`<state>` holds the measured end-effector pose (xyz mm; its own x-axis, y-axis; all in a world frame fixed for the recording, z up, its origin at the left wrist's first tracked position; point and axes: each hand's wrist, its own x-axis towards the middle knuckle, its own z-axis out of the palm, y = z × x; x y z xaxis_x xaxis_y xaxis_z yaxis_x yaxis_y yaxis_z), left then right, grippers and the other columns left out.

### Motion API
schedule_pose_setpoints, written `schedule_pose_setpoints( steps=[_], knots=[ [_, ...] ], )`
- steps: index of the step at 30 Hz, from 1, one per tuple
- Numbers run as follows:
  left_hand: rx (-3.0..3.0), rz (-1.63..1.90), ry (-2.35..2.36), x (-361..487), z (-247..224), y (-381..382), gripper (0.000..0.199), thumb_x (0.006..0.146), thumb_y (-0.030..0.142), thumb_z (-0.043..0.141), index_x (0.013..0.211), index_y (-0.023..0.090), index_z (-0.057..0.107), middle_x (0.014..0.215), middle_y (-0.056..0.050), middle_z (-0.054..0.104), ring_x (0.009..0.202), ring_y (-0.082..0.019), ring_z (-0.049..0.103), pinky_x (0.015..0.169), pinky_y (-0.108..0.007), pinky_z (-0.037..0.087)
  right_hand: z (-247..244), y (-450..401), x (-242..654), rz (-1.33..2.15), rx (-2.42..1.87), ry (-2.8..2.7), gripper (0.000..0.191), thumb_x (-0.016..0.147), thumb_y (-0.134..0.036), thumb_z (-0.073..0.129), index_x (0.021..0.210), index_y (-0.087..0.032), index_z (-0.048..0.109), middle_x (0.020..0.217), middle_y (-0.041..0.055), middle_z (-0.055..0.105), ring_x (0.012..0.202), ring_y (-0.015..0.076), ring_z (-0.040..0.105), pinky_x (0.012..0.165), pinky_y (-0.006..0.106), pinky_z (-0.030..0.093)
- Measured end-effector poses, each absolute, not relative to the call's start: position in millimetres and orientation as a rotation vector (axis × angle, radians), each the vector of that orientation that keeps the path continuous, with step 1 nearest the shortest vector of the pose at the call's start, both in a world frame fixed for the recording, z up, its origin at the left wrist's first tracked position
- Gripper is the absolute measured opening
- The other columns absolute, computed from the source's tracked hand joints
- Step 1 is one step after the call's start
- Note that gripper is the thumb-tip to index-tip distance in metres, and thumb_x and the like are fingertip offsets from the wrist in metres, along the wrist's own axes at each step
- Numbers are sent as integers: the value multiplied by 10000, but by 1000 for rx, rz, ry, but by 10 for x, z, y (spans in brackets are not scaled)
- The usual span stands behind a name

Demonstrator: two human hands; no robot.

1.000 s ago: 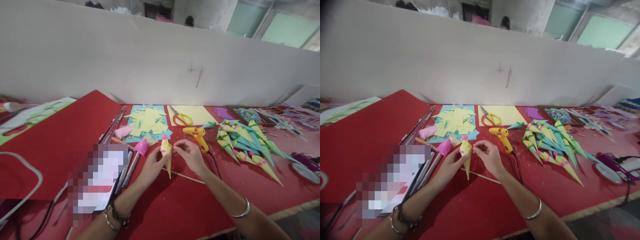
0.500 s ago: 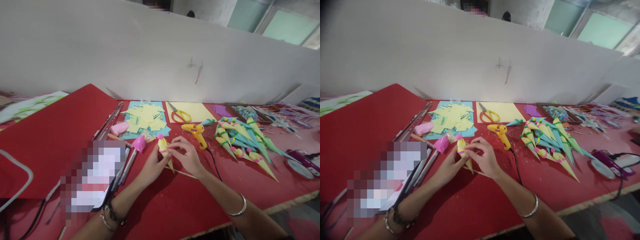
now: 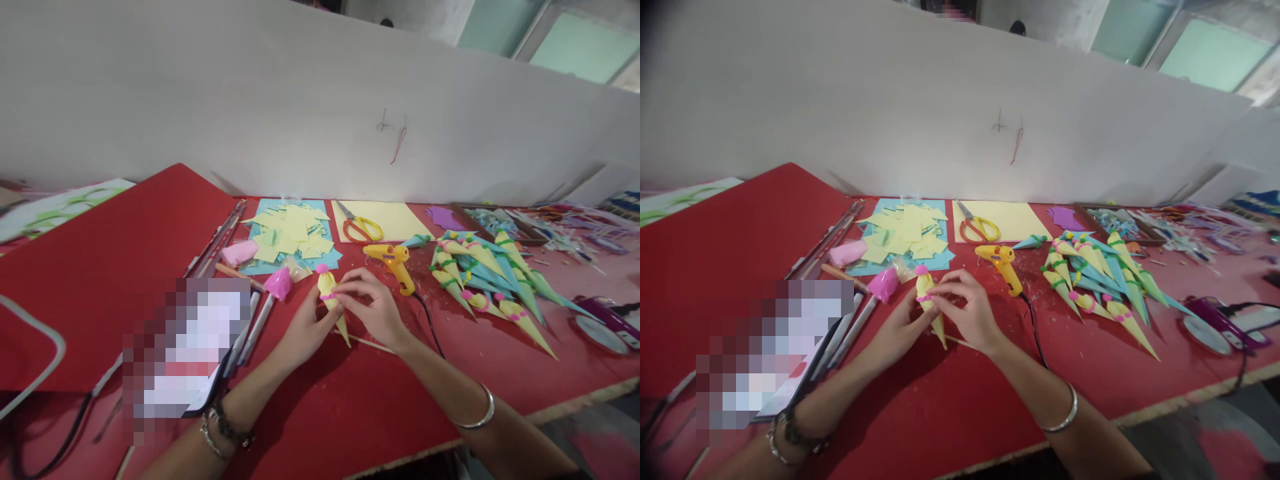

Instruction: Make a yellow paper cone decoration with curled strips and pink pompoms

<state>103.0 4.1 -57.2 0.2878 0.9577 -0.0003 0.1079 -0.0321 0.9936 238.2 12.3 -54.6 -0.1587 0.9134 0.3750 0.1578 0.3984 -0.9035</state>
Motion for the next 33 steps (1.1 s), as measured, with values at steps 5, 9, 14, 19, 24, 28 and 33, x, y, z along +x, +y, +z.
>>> schedule_pose_setpoints(
  steps=[5,9,14,19,24,28,33],
  knots=[
    [1432,978,1027,1027,-590,40,302,772,299,502,1043,170,479,1004,-50,588,893,-193,566,717,-286,473,-578,132,2375,965,-942,-1554,139,730,-164,571,812,-244,648,887,13,487,771,125,540,635,238,484],
    [1473,982,989,1023,-600,49,294,779,287,493,1044,162,464,978,-47,582,897,-183,556,745,-284,461,-617,154,2376,1008,-932,-1525,118,723,-170,572,816,-227,616,877,10,487,784,121,525,695,248,466],
    [1539,985,988,1011,-613,59,285,781,275,493,1039,160,459,997,-50,567,944,-193,528,796,-301,438,-602,155,2395,1158,-901,-1486,127,711,-174,575,829,-218,566,880,3,489,833,127,490,711,241,434],
    [1568,972,1003,999,-611,53,297,785,285,485,1055,165,457,988,-42,565,942,-190,525,798,-301,429,-555,140,2397,1231,-868,-1443,102,716,-187,570,813,-213,550,872,-1,469,837,124,468,696,224,417],
    [1596,963,1011,998,-582,50,309,785,297,487,1069,177,462,1003,-42,569,938,-191,527,785,-296,428,-565,141,2380,1207,-872,-1452,76,718,-192,568,786,-211,540,848,-6,466,811,121,479,698,226,415],
    [1601,969,1017,998,-592,54,300,781,294,489,1056,177,467,978,-38,571,916,-187,529,772,-290,430,-578,145,2369,1181,-875,-1444,63,722,-191,555,779,-213,541,845,-4,466,793,119,483,702,232,420],
    [1578,964,1036,1000,-609,58,297,772,296,505,1039,170,470,963,-40,575,904,-193,531,766,-297,440,-562,143,2370,1174,-871,-1456,62,724,-197,525,781,-218,539,845,-4,469,796,124,483,730,253,422]
  ],
)
